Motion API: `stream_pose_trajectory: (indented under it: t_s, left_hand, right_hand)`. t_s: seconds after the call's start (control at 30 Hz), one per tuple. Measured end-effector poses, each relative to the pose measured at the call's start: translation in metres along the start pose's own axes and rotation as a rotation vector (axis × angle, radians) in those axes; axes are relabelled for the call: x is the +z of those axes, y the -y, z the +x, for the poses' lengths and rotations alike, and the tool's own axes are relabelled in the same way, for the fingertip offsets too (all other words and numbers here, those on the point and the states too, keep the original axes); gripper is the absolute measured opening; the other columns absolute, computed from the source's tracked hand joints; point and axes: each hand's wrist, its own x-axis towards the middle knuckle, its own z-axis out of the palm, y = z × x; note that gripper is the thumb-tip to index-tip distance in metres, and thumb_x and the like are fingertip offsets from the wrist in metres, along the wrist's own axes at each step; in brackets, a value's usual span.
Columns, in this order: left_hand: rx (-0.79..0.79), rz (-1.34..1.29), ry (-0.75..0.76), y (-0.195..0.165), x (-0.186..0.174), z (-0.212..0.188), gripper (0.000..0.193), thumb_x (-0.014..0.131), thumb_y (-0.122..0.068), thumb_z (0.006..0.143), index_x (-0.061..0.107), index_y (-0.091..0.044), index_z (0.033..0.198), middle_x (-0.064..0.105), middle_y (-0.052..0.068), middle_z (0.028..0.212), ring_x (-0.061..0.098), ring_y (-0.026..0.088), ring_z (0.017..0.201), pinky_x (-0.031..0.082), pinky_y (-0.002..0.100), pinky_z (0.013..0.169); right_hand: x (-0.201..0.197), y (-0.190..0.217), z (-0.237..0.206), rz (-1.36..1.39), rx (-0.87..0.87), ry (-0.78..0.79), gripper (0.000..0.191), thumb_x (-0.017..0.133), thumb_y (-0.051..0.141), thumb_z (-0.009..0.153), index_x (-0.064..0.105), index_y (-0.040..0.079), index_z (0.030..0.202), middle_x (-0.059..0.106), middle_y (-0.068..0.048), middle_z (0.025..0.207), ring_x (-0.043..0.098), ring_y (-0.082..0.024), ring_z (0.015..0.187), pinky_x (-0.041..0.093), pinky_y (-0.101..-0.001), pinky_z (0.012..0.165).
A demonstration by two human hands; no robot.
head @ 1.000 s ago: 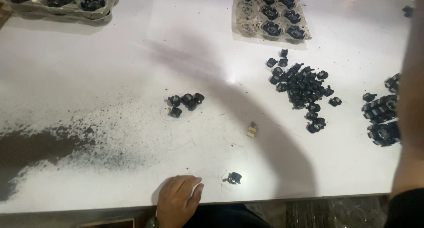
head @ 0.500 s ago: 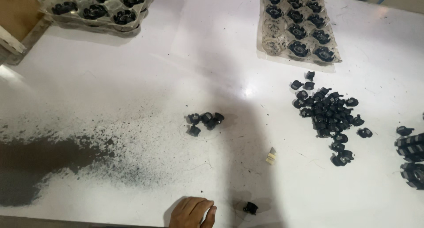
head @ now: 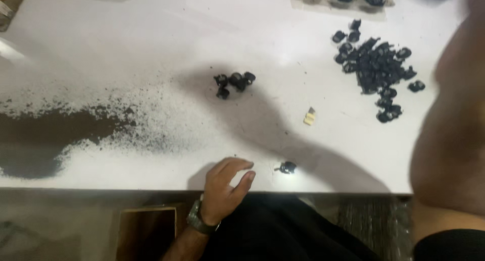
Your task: The person sits at a white workbench and assembles small black plastic switch components one at a time, picking a housing from the table and fitting a small metal contact into it by hand. They use a small blade to trim or press the parts, then set the finished component aside and reach for the next one.
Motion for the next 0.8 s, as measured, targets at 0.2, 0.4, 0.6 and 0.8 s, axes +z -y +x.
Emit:
stream_pose_trajectory:
  t_s: [0.2,0.4,0.6,0.8]
  left_hand:
    - [0.182,0.024,-0.017,-0.030,0.016,0.007,0.066,0.081,-0.030,0.090,0.053,-0.002,0.142,0.057,0.020,0.142,0.059,0.031,0.128,0.052,0.042,0.107]
    - [0.226,0.199,0.126,-0.039,0.055,0.029,0.084,0.085,-0.034,0.078,0.047,0.000,0.144,0.052,0.027,0.143,0.049,0.041,0.135,0.040,0.051,0.111]
    - [0.046,-0.149,0.258,-0.039,0.043,0.066,0.013,0.070,-0.023,0.099,0.067,-0.011,0.101,0.073,0.003,0.090,0.071,0.012,0.080,0.056,0.032,0.075]
    - [0.083,-0.142,0.328,-0.071,0.026,0.061,0.027,0.076,-0.026,0.095,0.063,-0.007,0.108,0.073,0.003,0.087,0.070,0.012,0.067,0.053,0.026,0.057]
  right_hand:
    - [0.042,0.078,-0.146,-0.019,0.044,0.294,0.013,0.076,0.003,0.084,0.068,0.003,0.094,0.059,-0.022,0.121,0.059,-0.027,0.111,0.048,-0.0354,0.094]
    - [0.047,0.063,-0.194,0.506,0.583,0.313,0.009,0.068,0.007,0.101,0.065,0.002,0.108,0.069,-0.003,0.088,0.064,-0.008,0.077,0.052,-0.0203,0.069]
    - [0.032,0.038,-0.194,1.111,0.510,0.065,0.019,0.062,0.021,0.106,0.060,0.004,0.114,0.069,-0.007,0.093,0.067,-0.013,0.078,0.056,-0.0267,0.067]
    - [0.079,0.031,-0.219,1.913,1.015,-0.033,0.027,0.058,0.027,0.108,0.061,0.000,0.109,0.070,-0.013,0.096,0.072,-0.022,0.084,0.060,-0.0328,0.071]
